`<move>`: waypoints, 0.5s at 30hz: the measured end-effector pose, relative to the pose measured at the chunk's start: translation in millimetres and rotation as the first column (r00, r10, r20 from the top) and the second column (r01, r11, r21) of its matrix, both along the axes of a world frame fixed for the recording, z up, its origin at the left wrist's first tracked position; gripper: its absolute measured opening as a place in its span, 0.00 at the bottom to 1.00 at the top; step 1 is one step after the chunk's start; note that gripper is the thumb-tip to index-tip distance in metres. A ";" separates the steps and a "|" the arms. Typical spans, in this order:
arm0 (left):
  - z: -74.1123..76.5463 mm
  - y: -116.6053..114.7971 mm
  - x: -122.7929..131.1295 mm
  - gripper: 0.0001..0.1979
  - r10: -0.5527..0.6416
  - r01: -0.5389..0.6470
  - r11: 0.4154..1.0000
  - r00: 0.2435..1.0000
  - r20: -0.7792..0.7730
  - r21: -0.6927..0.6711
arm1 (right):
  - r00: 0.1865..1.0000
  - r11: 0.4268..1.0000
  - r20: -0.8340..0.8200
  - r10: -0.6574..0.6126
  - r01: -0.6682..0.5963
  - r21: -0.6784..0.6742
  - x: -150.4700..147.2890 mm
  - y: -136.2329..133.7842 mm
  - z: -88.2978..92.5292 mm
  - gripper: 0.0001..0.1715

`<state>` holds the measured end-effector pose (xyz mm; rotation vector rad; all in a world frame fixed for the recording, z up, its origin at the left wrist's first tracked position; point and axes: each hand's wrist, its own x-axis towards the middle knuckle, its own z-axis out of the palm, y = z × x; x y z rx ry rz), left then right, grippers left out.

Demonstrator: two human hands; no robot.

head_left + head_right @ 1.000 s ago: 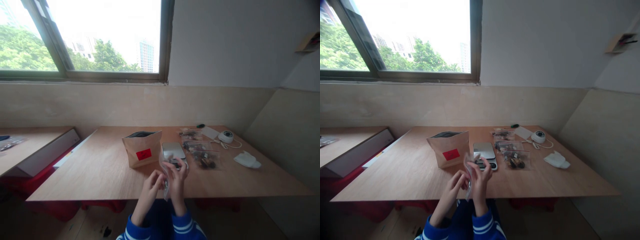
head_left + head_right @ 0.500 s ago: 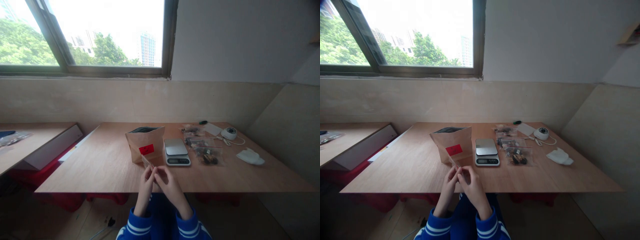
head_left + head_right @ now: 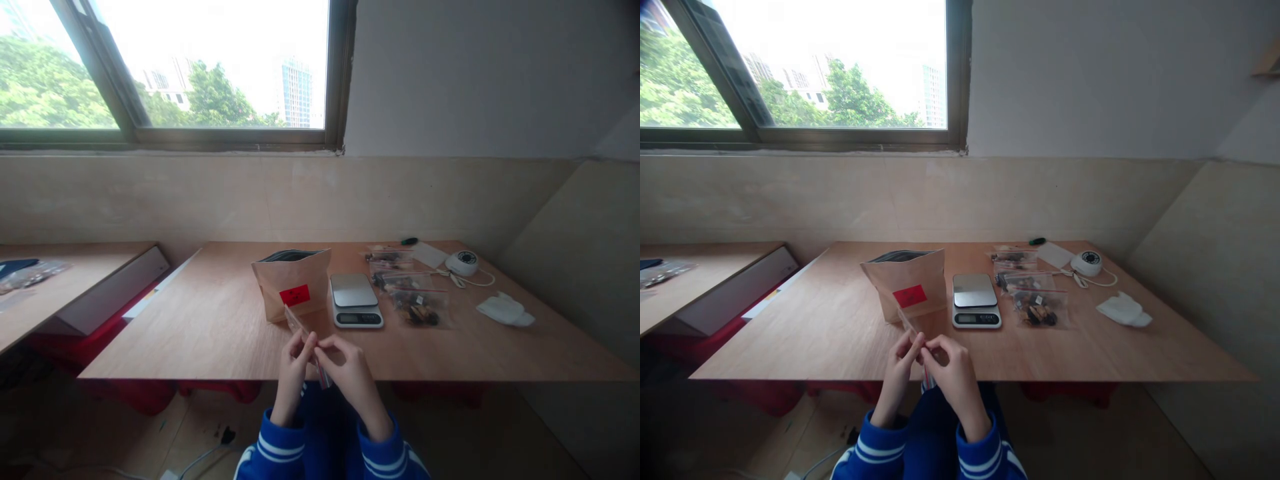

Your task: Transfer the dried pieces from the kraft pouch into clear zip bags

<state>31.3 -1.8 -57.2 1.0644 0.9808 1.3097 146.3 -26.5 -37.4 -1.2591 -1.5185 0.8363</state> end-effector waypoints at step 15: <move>-3.0 -4.5 -0.6 0.28 -0.113 0.122 0.990 0.984 -0.141 0.063 | 0.770 0.856 -0.404 -0.493 0.513 -0.067 51.7 -3.1 -4.5 0.17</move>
